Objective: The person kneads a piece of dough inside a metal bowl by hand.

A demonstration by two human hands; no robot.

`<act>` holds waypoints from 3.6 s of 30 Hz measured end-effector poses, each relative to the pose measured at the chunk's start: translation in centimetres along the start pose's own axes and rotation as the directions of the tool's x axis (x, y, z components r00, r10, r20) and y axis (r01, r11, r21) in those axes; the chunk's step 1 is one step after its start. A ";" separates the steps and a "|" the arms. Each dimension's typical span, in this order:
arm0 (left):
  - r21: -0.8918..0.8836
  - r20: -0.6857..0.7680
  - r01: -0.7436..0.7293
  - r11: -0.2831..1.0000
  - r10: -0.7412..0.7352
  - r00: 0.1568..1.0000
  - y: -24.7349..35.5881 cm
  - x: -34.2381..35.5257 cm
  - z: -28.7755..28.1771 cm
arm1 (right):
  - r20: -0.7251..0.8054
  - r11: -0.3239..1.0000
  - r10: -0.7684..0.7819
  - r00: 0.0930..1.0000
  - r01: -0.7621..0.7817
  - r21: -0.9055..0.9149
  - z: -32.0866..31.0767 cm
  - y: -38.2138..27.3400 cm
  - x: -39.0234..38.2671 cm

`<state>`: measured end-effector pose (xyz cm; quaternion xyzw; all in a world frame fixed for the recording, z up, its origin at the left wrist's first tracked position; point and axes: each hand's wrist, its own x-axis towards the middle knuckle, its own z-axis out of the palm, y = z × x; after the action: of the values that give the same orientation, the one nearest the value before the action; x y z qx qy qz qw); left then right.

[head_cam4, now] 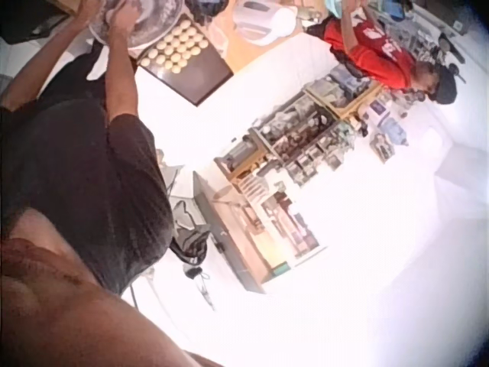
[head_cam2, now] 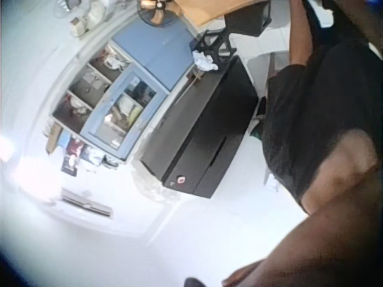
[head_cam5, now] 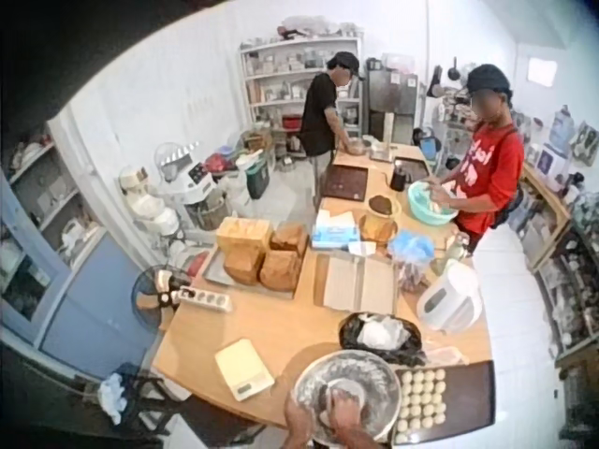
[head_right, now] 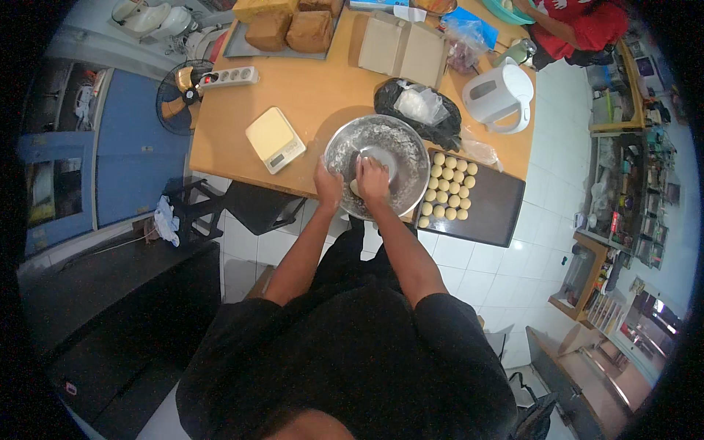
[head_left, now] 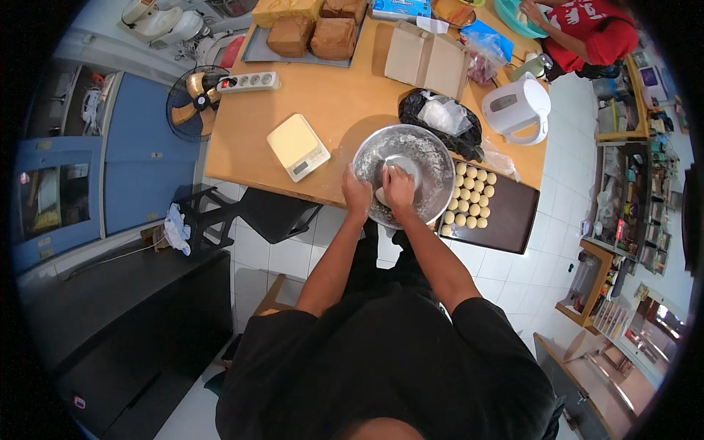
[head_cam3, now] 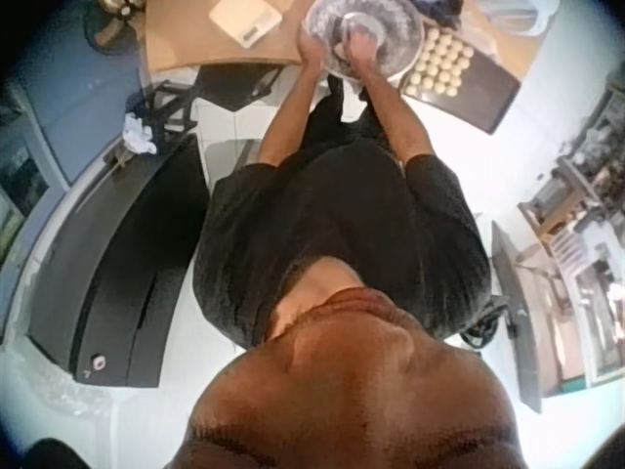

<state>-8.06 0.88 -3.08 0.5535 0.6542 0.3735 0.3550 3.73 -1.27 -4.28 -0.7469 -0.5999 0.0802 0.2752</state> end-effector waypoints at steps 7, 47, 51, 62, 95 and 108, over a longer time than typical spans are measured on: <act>0.059 -0.028 0.025 0.998 -0.023 0.999 2.6 0.0 -0.3 | -0.030 0.998 0.025 0.999 -0.024 0.055 1.1 1.5 0.6; -0.014 -0.121 0.088 0.996 -0.089 0.989 1.0 -1.7 1.1 | 0.247 0.991 -0.066 0.967 0.035 0.129 0.1 2.3 -2.7; 0.118 -0.144 0.116 0.986 -0.099 0.985 -0.4 -2.1 0.8 | 0.353 0.994 -0.072 0.933 0.037 0.103 -3.3 0.5 -3.2; 0.141 -0.119 0.173 0.975 -0.157 0.980 2.0 -1.9 1.1 | 0.122 0.988 0.087 0.989 -0.070 -0.138 -3.7 3.0 -6.3; 0.059 -0.028 0.159 0.985 -0.158 0.987 2.3 -2.0 -0.3 | -0.141 0.988 0.117 0.983 -0.130 -0.086 0.5 4.6 3.4; 0.061 -0.147 0.144 0.988 -0.134 0.980 2.4 -2.4 1.1 | -0.027 0.998 0.043 0.999 -0.042 0.050 0.0 4.7 4.9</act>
<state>-5.67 -1.14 -1.40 0.4906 0.7279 0.3627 0.3130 9.09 2.76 -5.62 -0.7536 -0.5778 0.0905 0.3001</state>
